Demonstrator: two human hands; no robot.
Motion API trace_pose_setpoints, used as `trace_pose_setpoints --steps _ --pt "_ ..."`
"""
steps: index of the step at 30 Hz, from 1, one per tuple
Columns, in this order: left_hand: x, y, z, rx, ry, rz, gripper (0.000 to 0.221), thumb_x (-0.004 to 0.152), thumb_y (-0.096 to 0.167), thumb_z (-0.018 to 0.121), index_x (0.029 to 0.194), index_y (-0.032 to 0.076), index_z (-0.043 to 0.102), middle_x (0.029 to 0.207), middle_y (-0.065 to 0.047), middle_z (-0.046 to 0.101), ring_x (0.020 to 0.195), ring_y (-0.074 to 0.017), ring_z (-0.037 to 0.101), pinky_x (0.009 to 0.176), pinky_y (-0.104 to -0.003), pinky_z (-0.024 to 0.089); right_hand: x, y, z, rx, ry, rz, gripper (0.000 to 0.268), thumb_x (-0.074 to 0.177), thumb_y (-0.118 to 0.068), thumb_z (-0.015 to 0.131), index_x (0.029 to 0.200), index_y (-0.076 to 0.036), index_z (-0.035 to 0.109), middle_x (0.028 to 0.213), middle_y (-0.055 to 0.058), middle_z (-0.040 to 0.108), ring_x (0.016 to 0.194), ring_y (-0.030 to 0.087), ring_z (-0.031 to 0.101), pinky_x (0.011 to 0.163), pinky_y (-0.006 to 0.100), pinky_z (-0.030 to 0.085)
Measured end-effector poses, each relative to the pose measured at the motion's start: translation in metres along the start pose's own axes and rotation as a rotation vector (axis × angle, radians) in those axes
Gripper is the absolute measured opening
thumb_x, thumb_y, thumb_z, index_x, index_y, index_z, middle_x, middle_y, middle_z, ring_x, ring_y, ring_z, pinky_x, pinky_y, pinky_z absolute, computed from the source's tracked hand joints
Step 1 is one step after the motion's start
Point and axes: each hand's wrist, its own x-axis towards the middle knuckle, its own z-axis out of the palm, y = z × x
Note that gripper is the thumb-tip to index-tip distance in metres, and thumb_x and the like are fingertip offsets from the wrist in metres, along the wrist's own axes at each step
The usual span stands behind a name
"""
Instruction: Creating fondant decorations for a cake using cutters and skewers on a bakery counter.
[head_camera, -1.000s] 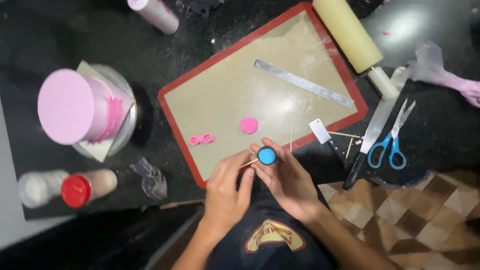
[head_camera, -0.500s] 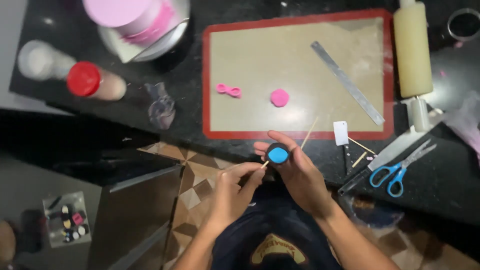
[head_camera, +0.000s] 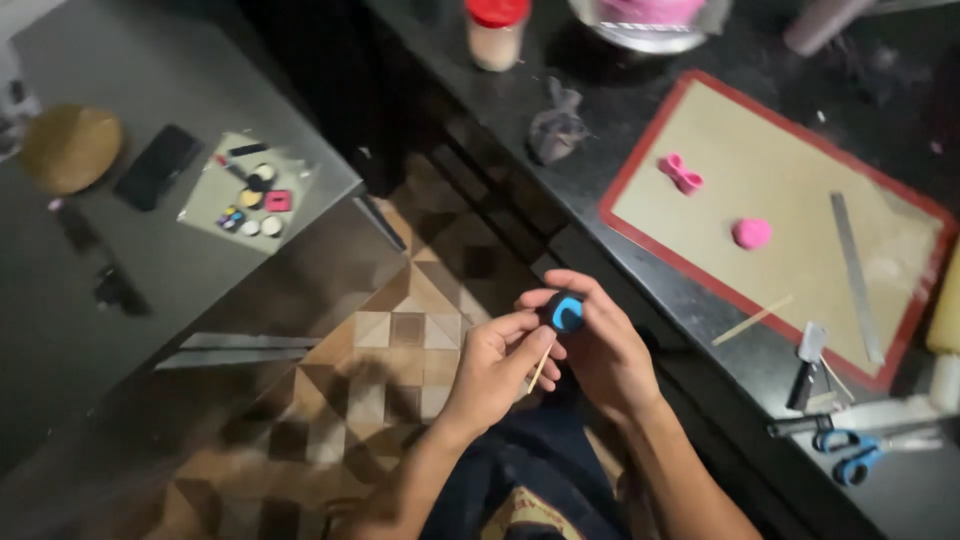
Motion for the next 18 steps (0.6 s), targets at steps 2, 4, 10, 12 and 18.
trace_pose_setpoints --steps 2,4,10,12,18 --pt "-0.02 0.008 -0.011 -0.032 0.053 0.036 0.023 0.101 0.014 0.063 0.112 -0.005 0.067 0.089 -0.01 0.071 0.07 -0.0137 0.068 0.062 -0.029 0.059 0.008 0.011 0.02 -0.103 0.031 0.027 0.044 0.104 -0.027 0.055 0.14 -0.002 0.051 0.129 0.02 0.064 0.098 0.025 0.065 0.075 0.038 0.056" --pt "-0.035 0.013 -0.023 -0.061 0.07 0.065 0.022 0.1 0.013 0.064 0.112 -0.005 0.067 0.089 -0.01 0.072 0.071 -0.0134 0.069 0.063 -0.028 0.06 0.009 0.022 0.037 -0.157 0.066 0.054 0.041 0.101 -0.022 0.057 0.137 -0.001 0.053 0.126 0.02 0.065 0.104 0.027 0.067 0.078 0.038 0.057" --pt "-0.061 0.022 -0.038 -0.061 0.131 0.12 0.018 0.098 0.01 0.067 0.11 -0.004 0.07 0.088 -0.008 0.072 0.07 -0.0112 0.068 0.063 -0.026 0.058 0.009 0.043 0.067 -0.206 0.064 0.039 0.029 0.104 -0.013 0.054 0.128 0.002 0.057 0.122 0.02 0.067 0.106 0.027 0.067 0.084 0.037 0.058" --pt "-0.064 0.024 -0.04 -0.04 0.146 0.144 0.016 0.098 0.009 0.067 0.108 -0.004 0.07 0.086 -0.007 0.072 0.07 -0.0108 0.068 0.063 -0.026 0.058 0.008 0.049 0.073 -0.224 0.05 0.02 0.027 0.105 -0.012 0.053 0.127 0.002 0.058 0.121 0.02 0.067 0.104 0.025 0.067 0.083 0.036 0.058" --pt "-0.069 0.03 -0.044 -0.023 0.114 0.212 0.014 0.101 0.009 0.066 0.105 -0.004 0.07 0.084 -0.006 0.073 0.071 -0.0099 0.069 0.064 -0.024 0.058 0.008 0.057 0.085 -0.263 0.076 -0.02 0.026 0.107 -0.013 0.053 0.128 0.002 0.057 0.121 0.019 0.067 0.099 0.024 0.068 0.074 0.034 0.057"
